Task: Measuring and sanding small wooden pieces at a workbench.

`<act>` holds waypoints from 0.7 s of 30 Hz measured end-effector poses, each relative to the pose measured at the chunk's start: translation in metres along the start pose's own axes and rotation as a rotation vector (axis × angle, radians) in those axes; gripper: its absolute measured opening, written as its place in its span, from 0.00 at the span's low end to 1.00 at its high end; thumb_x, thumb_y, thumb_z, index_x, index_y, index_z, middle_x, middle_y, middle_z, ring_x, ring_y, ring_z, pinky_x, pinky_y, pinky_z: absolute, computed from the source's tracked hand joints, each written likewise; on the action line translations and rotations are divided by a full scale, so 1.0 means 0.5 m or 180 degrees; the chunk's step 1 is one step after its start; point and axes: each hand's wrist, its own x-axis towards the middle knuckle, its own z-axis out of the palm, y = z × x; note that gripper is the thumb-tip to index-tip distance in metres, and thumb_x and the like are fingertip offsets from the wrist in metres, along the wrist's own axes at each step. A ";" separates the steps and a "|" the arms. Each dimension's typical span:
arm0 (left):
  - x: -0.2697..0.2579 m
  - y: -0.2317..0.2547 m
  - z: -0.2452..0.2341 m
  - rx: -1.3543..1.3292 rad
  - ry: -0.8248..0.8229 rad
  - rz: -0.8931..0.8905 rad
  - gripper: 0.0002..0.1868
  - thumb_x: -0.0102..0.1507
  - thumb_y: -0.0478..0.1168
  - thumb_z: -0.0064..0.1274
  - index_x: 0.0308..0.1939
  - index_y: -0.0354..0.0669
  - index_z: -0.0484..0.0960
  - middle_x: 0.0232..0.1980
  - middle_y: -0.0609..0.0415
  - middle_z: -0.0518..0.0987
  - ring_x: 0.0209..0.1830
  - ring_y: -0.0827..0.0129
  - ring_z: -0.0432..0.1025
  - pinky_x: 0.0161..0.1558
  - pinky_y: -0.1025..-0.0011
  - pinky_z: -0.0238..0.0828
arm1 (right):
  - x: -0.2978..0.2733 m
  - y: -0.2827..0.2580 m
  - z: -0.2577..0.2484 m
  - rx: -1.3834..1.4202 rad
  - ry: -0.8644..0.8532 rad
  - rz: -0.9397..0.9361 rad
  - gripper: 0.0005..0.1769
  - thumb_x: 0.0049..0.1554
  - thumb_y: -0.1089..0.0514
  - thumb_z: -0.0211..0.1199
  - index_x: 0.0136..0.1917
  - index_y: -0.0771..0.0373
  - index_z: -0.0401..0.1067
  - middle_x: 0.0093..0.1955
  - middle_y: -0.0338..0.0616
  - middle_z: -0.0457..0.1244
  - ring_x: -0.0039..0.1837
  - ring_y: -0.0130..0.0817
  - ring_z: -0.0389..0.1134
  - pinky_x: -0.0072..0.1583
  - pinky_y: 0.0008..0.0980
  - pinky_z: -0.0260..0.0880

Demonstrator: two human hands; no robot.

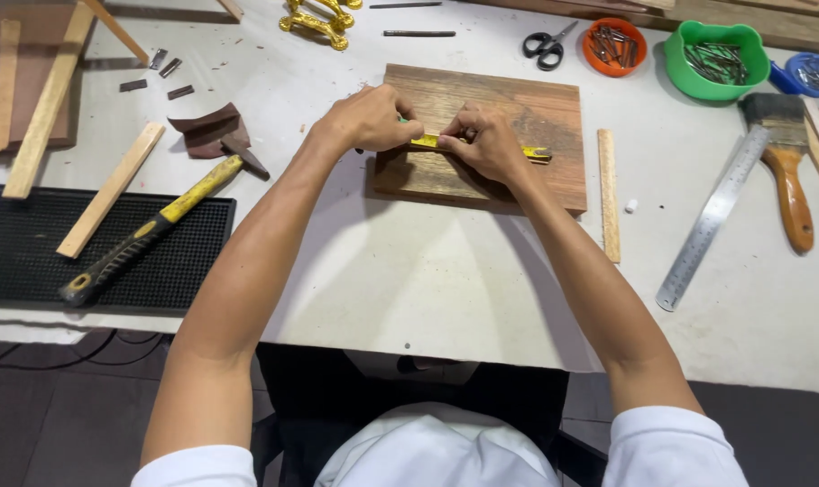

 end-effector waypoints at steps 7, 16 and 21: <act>0.019 -0.067 0.003 -0.0284 0.0190 0.0309 0.18 0.59 0.50 0.56 0.50 0.55 0.89 0.45 0.51 0.86 0.39 0.67 0.79 0.44 0.58 0.78 | 0.005 -0.001 0.002 -0.0066 -0.0095 0.0213 0.08 0.55 0.55 0.74 0.43 0.61 0.82 0.40 0.42 0.66 0.42 0.33 0.66 0.44 0.34 0.69; 0.035 -0.060 0.013 -0.0612 0.0141 0.0270 0.18 0.66 0.53 0.52 0.41 0.46 0.91 0.32 0.50 0.86 0.28 0.68 0.75 0.34 0.61 0.75 | 0.004 0.017 0.007 -0.0181 -0.0174 0.0298 0.07 0.57 0.54 0.72 0.47 0.57 0.84 0.39 0.40 0.67 0.42 0.32 0.65 0.44 0.35 0.69; 0.021 -0.047 0.003 -0.0512 0.0230 0.0163 0.20 0.65 0.56 0.55 0.38 0.44 0.90 0.30 0.49 0.84 0.27 0.69 0.76 0.32 0.61 0.75 | -0.001 0.011 0.012 -0.0334 -0.0002 0.0098 0.06 0.58 0.55 0.72 0.46 0.59 0.83 0.39 0.41 0.67 0.41 0.33 0.65 0.44 0.36 0.68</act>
